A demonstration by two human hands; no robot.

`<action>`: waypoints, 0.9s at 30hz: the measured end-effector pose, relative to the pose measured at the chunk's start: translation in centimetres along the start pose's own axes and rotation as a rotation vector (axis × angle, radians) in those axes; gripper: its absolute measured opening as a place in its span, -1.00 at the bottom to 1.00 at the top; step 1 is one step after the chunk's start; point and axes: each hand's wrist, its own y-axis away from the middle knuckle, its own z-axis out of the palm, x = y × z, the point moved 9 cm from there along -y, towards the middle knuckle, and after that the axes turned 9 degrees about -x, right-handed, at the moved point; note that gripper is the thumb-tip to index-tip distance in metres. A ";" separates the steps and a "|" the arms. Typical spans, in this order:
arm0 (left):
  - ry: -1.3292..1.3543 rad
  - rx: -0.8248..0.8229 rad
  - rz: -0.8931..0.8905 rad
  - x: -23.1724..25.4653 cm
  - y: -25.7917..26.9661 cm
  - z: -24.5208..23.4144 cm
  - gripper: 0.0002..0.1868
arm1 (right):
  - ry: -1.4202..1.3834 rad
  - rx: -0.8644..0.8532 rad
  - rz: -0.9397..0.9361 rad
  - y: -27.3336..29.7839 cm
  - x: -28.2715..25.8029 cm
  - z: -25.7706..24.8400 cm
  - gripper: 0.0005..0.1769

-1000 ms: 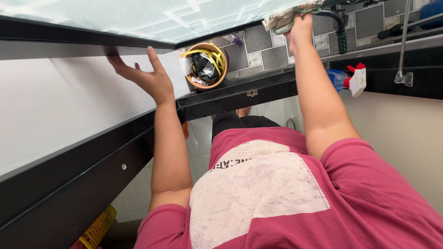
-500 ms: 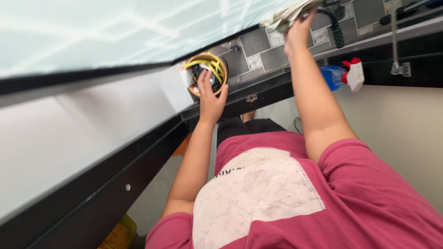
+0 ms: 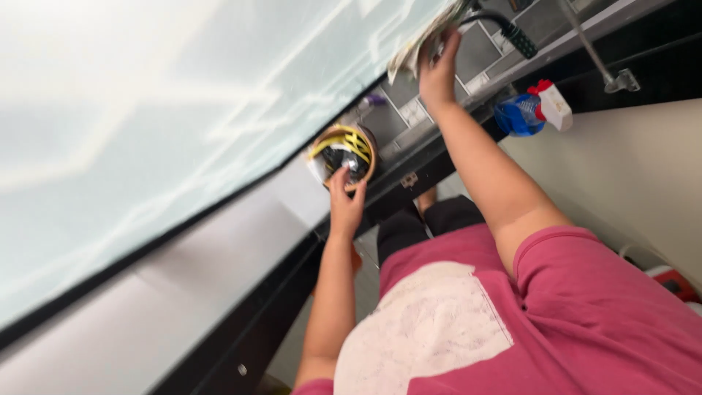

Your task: The person wipes a large frosted glass window with a patterned cloth, moving the cloth across the surface in broad strokes. The person uses both hands to reach different areas of the window and continues wiping throughout the clip.

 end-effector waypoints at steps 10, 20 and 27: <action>-0.019 -0.204 -0.434 3.4 -1.7 1.4 -0.41 | -0.008 0.107 0.076 0.2 -7.8 -0.9 -0.62; -0.044 -0.374 -0.556 6.4 -2.7 3.1 -0.37 | -0.081 0.115 0.294 0.0 4.3 1.6 -0.32; -0.100 -0.406 -0.572 3.8 -3.7 0.9 -0.37 | -0.105 0.371 -0.204 1.8 -10.8 0.7 -0.54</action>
